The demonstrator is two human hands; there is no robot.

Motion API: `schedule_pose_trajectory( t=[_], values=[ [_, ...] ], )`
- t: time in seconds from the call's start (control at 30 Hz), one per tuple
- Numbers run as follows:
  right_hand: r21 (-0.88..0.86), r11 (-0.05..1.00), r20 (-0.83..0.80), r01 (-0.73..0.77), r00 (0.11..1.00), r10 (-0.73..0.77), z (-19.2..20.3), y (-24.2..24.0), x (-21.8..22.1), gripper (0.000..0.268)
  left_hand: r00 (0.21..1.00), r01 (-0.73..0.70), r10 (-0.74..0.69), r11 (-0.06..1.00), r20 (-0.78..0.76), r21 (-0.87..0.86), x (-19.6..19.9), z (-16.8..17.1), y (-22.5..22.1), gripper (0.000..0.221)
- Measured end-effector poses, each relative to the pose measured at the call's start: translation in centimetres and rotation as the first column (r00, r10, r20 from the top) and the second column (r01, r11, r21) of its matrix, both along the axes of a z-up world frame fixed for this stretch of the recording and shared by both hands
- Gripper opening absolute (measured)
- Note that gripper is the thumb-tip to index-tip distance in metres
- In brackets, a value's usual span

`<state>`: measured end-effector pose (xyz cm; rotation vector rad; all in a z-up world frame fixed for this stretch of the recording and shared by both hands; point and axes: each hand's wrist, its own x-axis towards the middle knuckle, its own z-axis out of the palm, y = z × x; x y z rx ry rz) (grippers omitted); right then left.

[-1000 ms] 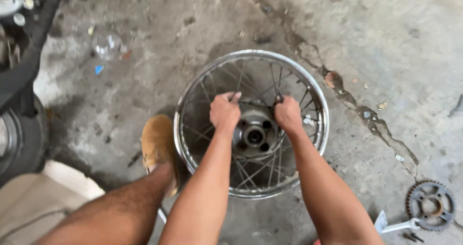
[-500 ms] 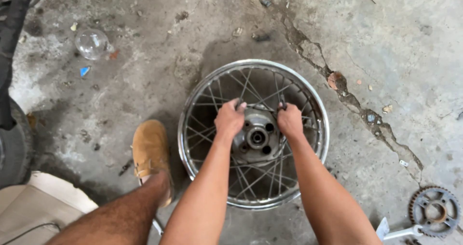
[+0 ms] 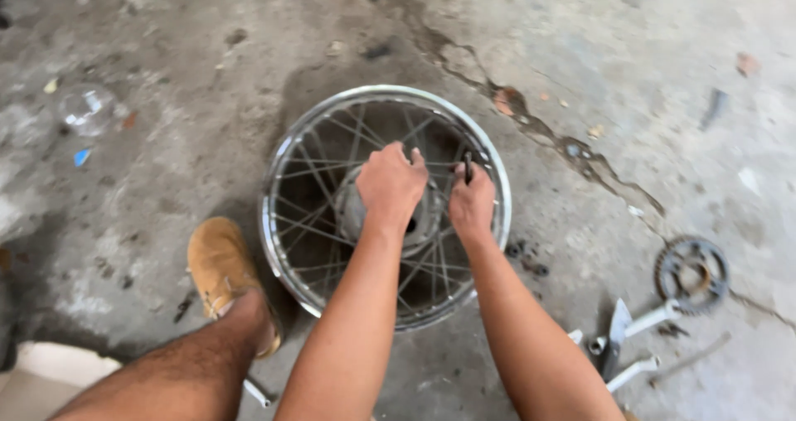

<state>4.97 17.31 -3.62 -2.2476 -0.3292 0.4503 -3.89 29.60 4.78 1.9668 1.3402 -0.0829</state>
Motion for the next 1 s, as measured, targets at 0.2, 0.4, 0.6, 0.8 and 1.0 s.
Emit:
schedule_pose_trajectory(
  t=[0.2, 0.4, 0.6, 0.8, 1.0],
  values=[
    [0.024, 0.982, -0.168, 0.185, 0.969, -0.179, -2.5, -10.9, -0.7, 0.034, 0.971, 0.236, -0.231, 0.968, 0.064, -0.086, 1.7, -2.2, -11.2, 0.038],
    [-0.092, 0.915, -0.269, 0.393, 0.875, -0.403, -8.7, -24.6, -4.6, 0.031, 0.952, 0.304, -0.285, 0.842, 0.112, -0.446, 1.1, -13.7, -25.8, 0.057],
    [-0.172, 0.852, -0.251, 0.494, 0.815, -0.523, -10.8, -33.0, -8.5, 0.034, 0.955, 0.292, -0.174, 0.689, 0.24, -0.663, -1.6, -10.4, -35.1, 0.081],
    [-0.287, 0.767, -0.243, 0.573, 0.731, -0.637, -11.9, -36.2, -9.6, 0.027, 0.93, 0.367, -0.296, 0.796, 0.22, -0.481, -2.8, -20.7, -38.8, 0.053],
    [-0.257, 0.739, -0.243, 0.623, 0.698, -0.673, -11.2, -37.0, -7.4, 0.025, 0.908, 0.418, -0.382, 0.789, 0.174, -0.449, -1.2, -21.8, -38.6, 0.043]
  ],
)
